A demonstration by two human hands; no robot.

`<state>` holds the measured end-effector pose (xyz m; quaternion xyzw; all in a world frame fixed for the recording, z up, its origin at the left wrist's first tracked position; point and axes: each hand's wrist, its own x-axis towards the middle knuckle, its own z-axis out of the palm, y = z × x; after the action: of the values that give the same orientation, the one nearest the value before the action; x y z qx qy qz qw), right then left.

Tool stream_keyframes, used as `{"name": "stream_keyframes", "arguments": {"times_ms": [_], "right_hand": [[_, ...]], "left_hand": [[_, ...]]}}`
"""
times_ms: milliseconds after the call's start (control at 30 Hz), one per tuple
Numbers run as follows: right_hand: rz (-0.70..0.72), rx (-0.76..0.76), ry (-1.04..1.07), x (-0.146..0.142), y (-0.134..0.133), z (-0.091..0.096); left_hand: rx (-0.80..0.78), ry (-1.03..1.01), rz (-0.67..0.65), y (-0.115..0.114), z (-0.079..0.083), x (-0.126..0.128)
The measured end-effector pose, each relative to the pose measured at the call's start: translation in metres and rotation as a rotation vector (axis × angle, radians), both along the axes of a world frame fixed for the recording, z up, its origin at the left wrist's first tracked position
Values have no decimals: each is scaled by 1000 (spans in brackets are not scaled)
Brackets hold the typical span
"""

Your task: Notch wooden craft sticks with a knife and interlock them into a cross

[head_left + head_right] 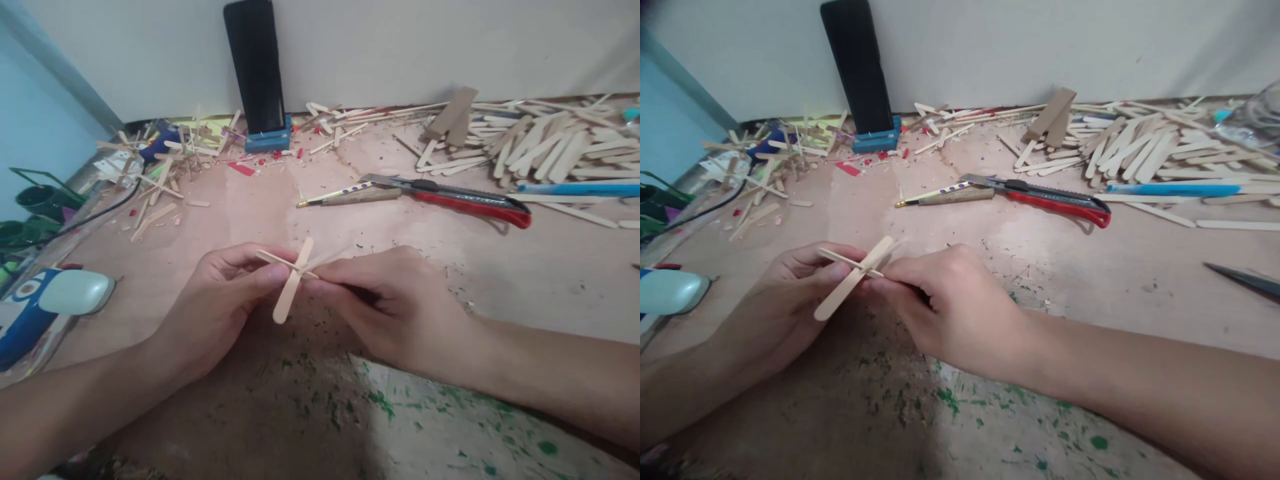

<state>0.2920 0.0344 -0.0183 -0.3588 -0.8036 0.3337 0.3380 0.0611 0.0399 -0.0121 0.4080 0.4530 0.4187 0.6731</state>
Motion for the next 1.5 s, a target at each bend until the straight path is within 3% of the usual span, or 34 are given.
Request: {"name": "stream_keyframes", "arguments": {"times_ms": [500, 800, 933, 1100, 1167, 1267, 1333, 1500], "right_hand": [[-27, 74, 106, -8, -6, -6], [-28, -11, 207, -15, -5, -5], [-3, -171, 248, -15, 0, 3], [-46, -519, 309, -12, 1, 15], [-37, -647, 338, -10, 0, 17], [8, -785, 376, -9, 1, 18], [41, -848, 394, -9, 3, 18], [104, -994, 466, -7, 8, 15]], "left_hand": [[-39, -123, 27, -12, -5, 10], [-15, -68, 30, -11, -7, 7], [31, -26, 17, -5, 0, 6], [143, 92, 72, 2, 7, -3], [328, 285, 104, 1, 6, -8], [725, 651, 93, -3, 2, -14], [852, 764, 48, -5, 1, -15], [823, 849, 113, -8, 8, -10]]}}
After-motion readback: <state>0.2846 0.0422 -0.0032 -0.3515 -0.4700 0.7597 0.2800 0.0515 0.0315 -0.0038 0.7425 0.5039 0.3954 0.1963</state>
